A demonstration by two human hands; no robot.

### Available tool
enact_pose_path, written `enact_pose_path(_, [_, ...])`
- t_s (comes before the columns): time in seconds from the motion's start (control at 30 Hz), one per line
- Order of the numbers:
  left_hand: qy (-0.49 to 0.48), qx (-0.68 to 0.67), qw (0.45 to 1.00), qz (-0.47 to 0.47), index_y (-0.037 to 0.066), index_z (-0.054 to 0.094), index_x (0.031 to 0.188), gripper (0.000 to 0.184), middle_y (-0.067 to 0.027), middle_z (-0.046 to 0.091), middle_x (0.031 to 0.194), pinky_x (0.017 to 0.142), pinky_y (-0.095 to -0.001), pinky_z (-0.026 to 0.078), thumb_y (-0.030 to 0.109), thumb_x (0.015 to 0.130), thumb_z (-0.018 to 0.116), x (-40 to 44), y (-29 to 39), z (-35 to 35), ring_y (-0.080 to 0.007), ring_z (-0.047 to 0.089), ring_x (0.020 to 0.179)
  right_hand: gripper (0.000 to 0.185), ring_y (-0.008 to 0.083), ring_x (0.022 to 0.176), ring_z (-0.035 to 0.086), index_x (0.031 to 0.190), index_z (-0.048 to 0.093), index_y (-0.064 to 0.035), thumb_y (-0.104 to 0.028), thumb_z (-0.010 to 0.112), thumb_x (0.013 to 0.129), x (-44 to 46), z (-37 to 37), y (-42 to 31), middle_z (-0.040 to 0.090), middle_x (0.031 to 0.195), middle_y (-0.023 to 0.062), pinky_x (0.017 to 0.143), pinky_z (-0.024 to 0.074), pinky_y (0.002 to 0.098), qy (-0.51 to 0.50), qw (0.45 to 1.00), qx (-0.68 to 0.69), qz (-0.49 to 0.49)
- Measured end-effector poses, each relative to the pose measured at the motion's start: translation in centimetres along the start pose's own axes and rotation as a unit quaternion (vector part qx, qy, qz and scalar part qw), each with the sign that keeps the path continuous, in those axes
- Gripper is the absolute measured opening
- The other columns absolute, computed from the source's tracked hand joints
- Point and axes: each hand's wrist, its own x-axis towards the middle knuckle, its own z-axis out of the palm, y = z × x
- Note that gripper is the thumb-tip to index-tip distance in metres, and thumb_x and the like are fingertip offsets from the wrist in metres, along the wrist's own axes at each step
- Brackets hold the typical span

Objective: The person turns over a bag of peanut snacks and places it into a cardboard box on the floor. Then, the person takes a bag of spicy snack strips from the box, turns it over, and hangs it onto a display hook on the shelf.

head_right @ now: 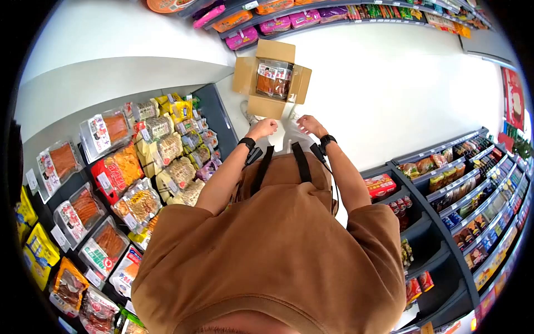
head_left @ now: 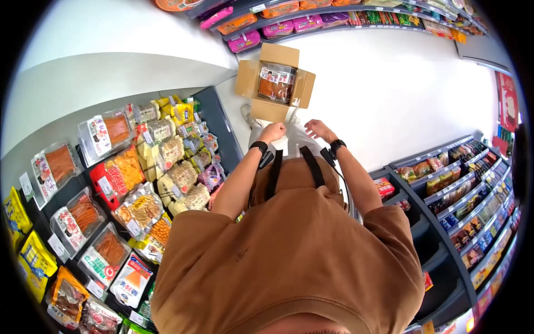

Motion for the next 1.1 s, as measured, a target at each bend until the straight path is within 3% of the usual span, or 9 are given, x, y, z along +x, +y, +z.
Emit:
enact_pose_path(0.1, [-0.029, -0.003, 1.0, 0.007, -0.001, 0.063, 0.092, 0.028, -0.0074, 0.069, 0.085, 0.068, -0.0292, 0.052, 0.025, 0.089, 0.054, 0.3, -1.2, 1.1, -0.0157, 0.065, 0.07, 0.028, 0.0159, 0.071, 0.063, 0.11, 0.06, -0.0061, -0.02, 0.049, 0.088, 0.5, -2.9, 4.5, 0.065, 0.091, 0.0062, 0.06, 0.0491, 0.0303, 0.071, 0.995, -0.051, 0.039])
enact_pose_path(0.23, [-0.041, -0.134, 0.99, 0.013, -0.002, 0.063, 0.092, 0.027, -0.0076, 0.069, 0.084, 0.065, -0.0307, 0.052, 0.023, 0.09, 0.054, -0.7, -2.8, 0.3, -0.0159, 0.065, 0.07, 0.03, 0.0179, 0.067, 0.064, 0.107, 0.062, -0.0042, -0.02, 0.045, 0.088, 0.6, -4.8, 7.8, 0.068, 0.09, 0.011, 0.053, 0.0491, 0.0291, 0.126, 0.99, -0.026, 0.058])
enact_pose_path(0.4, [-0.026, -0.081, 0.995, -0.043, -0.001, 0.066, 0.092, 0.025, -0.0104, 0.07, 0.083, 0.066, -0.0312, 0.052, 0.019, 0.086, 0.051, -1.8, -5.7, -3.6, -0.0194, 0.066, 0.065, 0.032, 0.0182, 0.068, 0.065, 0.108, 0.063, -0.0037, -0.024, 0.047, 0.089, 1.7, -3.9, 8.7, 0.068, 0.09, 0.0107, 0.055, 0.0505, 0.0296, 0.13, 0.988, -0.044, 0.072])
enact_pose_path(0.63, [0.003, -0.043, 0.995, -0.089, 0.003, 0.066, 0.093, 0.024, -0.009, 0.071, 0.083, 0.068, -0.0321, 0.051, 0.019, 0.085, 0.052, 1.3, -10.9, -8.0, -0.0194, 0.067, 0.068, 0.029, 0.0168, 0.07, 0.063, 0.106, 0.062, -0.0036, -0.019, 0.045, 0.089, 8.3, -0.6, 5.7, 0.066, 0.089, 0.0089, 0.055, 0.0485, 0.0283, 0.086, 0.992, -0.09, 0.032])
enact_pose_path(0.7, [-0.01, -0.042, 0.998, -0.054, 0.002, 0.064, 0.092, 0.022, -0.0064, 0.069, 0.083, 0.059, -0.0287, 0.05, 0.021, 0.088, 0.053, 2.6, -11.6, -9.0, -0.0153, 0.065, 0.067, 0.028, 0.0182, 0.067, 0.065, 0.101, 0.065, 0.0001, -0.019, 0.051, 0.085, 11.3, 0.3, 4.0, 0.068, 0.083, 0.0107, 0.056, 0.051, 0.03, 0.099, 0.992, -0.08, -0.011])
enact_pose_path(0.83, [-0.009, -0.035, 0.999, -0.041, 0.0, 0.063, 0.095, 0.024, -0.0082, 0.069, 0.084, 0.062, -0.0295, 0.05, 0.02, 0.089, 0.051, 5.5, -13.0, -10.1, -0.0159, 0.065, 0.068, 0.027, 0.0191, 0.068, 0.064, 0.098, 0.065, 0.0038, -0.017, 0.054, 0.085, 15.8, 1.3, -2.6, 0.067, 0.081, 0.0111, 0.06, 0.052, 0.0302, 0.12, 0.989, -0.067, -0.058])
enact_pose_path(0.93, [-0.022, -0.044, 0.997, -0.061, 0.001, 0.064, 0.096, 0.024, -0.009, 0.07, 0.084, 0.068, -0.0317, 0.051, 0.02, 0.088, 0.051, 8.2, -14.0, -10.2, -0.0189, 0.066, 0.071, 0.025, 0.0183, 0.07, 0.064, 0.097, 0.064, 0.0047, -0.014, 0.052, 0.087, 20.0, 2.2, -5.2, 0.066, 0.08, 0.0111, 0.063, 0.0524, 0.03, 0.125, 0.99, -0.03, -0.065])
enact_pose_path(1.0, [-0.024, -0.051, 0.996, -0.065, 0.003, 0.066, 0.095, 0.024, -0.0092, 0.07, 0.084, 0.071, -0.0326, 0.051, 0.02, 0.086, 0.053, 10.3, -14.7, -10.1, -0.0217, 0.067, 0.073, 0.023, 0.0178, 0.072, 0.064, 0.097, 0.063, 0.0051, -0.01, 0.049, 0.087, 22.3, 3.0, -5.8, 0.066, 0.081, 0.0115, 0.065, 0.0527, 0.0297, 0.114, 0.978, 0.134, -0.108])
enact_pose_path(1.1, [-0.041, 0.023, 0.999, -0.026, -0.001, 0.062, 0.098, 0.024, -0.0093, 0.07, 0.086, 0.067, -0.0311, 0.051, 0.018, 0.092, 0.049, 13.1, -15.4, -9.6, -0.0162, 0.065, 0.067, 0.026, 0.0122, 0.065, 0.058, 0.105, 0.059, -0.0015, -0.019, 0.052, 0.088, 23.8, 4.1, -5.7, 0.063, 0.083, 0.0047, 0.059, 0.0476, 0.0256, 0.093, 0.986, 0.091, -0.108])
